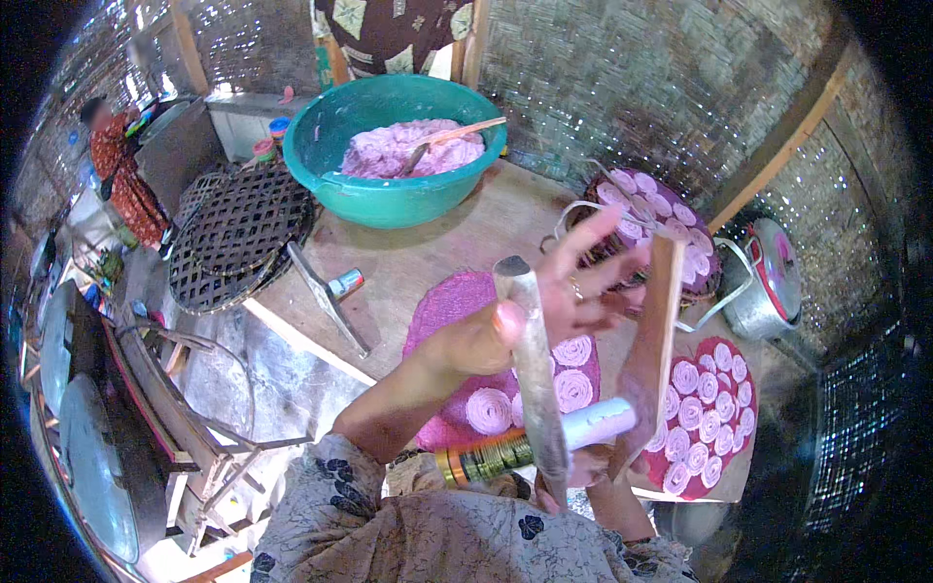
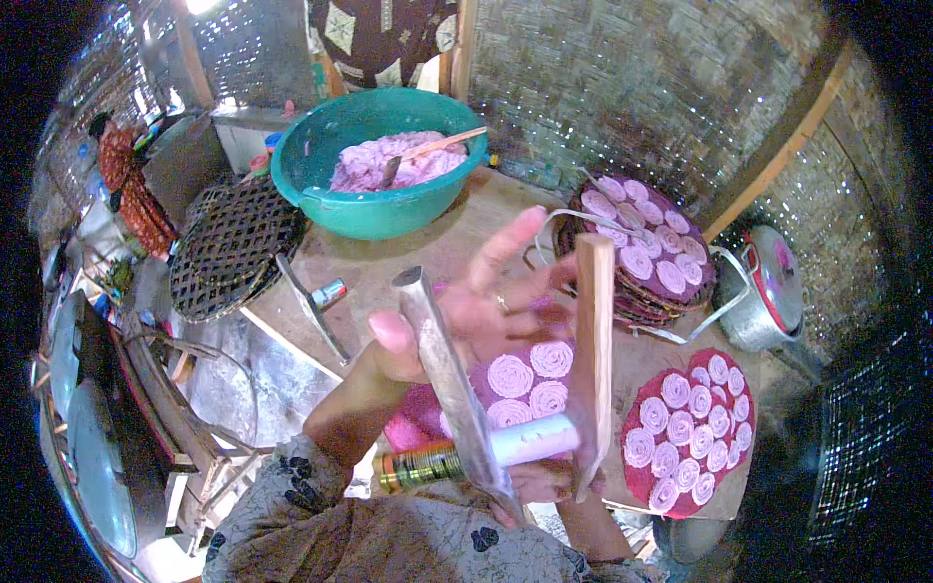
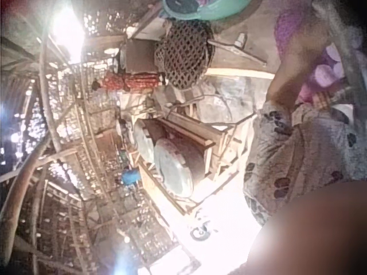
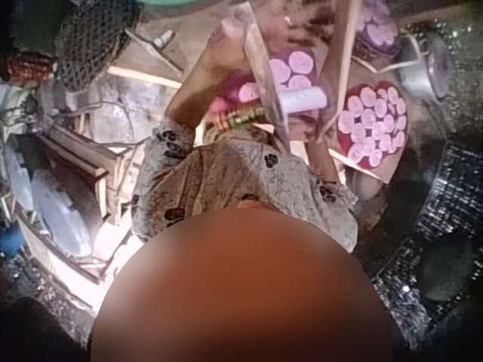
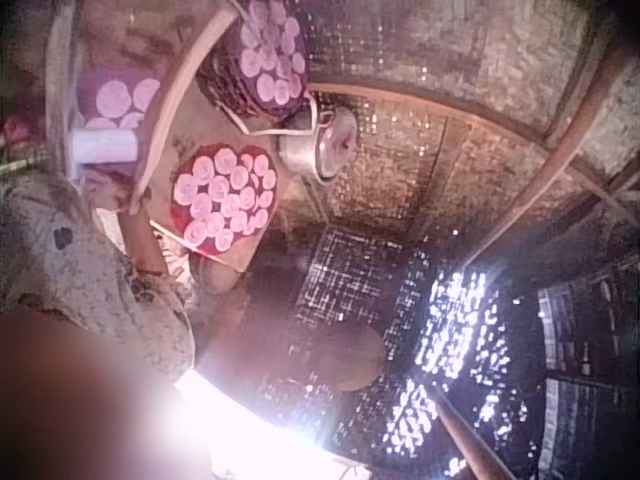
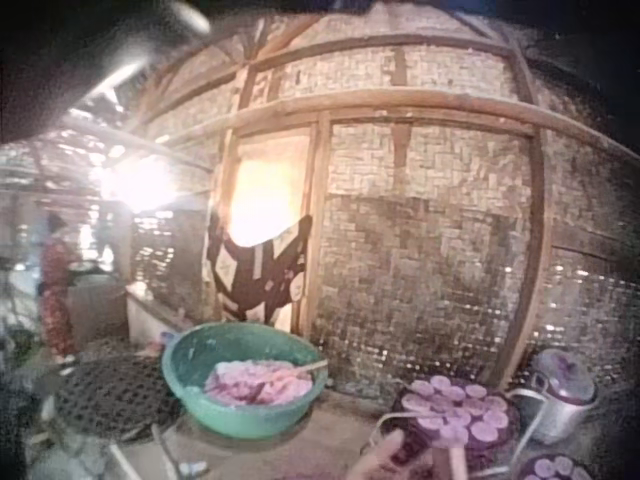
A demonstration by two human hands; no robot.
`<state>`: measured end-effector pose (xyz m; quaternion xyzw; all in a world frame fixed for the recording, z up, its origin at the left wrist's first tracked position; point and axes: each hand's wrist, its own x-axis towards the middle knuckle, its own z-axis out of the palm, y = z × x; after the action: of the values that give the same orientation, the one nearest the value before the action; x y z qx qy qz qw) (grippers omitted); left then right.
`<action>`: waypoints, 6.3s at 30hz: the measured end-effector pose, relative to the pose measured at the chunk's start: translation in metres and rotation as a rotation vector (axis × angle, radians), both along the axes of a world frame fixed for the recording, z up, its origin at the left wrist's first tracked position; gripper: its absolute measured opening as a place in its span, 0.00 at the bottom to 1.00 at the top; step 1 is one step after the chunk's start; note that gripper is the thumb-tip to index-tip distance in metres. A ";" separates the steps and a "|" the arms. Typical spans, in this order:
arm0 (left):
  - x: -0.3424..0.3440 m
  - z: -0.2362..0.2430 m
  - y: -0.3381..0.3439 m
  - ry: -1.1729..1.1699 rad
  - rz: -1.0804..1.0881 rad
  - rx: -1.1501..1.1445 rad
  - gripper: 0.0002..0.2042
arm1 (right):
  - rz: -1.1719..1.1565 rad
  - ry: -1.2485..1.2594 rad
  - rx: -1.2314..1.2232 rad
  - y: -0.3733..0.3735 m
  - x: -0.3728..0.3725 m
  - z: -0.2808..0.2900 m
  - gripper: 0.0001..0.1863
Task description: The person scoops pink dough from a green bowl into a wooden mold, then presses and releases it onto a pink mat to form rose-shaped rolls. The person repeats this process, arranging the finished rolls on the mat and in a woven basket.
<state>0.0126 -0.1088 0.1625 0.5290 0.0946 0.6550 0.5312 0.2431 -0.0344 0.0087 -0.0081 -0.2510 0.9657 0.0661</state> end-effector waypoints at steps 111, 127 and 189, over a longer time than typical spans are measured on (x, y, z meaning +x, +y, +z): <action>-0.071 -0.255 -0.066 0.497 0.778 -0.929 0.30 | 0.092 -0.475 0.869 0.064 -0.055 0.020 0.22; -0.024 -0.222 -0.118 1.284 1.352 -0.692 0.20 | -0.117 -0.464 0.887 0.056 -0.034 0.032 0.27; -0.095 -0.170 0.051 -1.068 0.329 -0.089 0.21 | 0.247 -0.857 1.010 0.080 -0.059 0.105 0.33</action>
<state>-0.0829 -0.0578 -0.0079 0.0792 -0.0789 0.9016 0.4180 0.1837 0.0456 0.1137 -0.3299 -0.6749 0.6417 -0.1547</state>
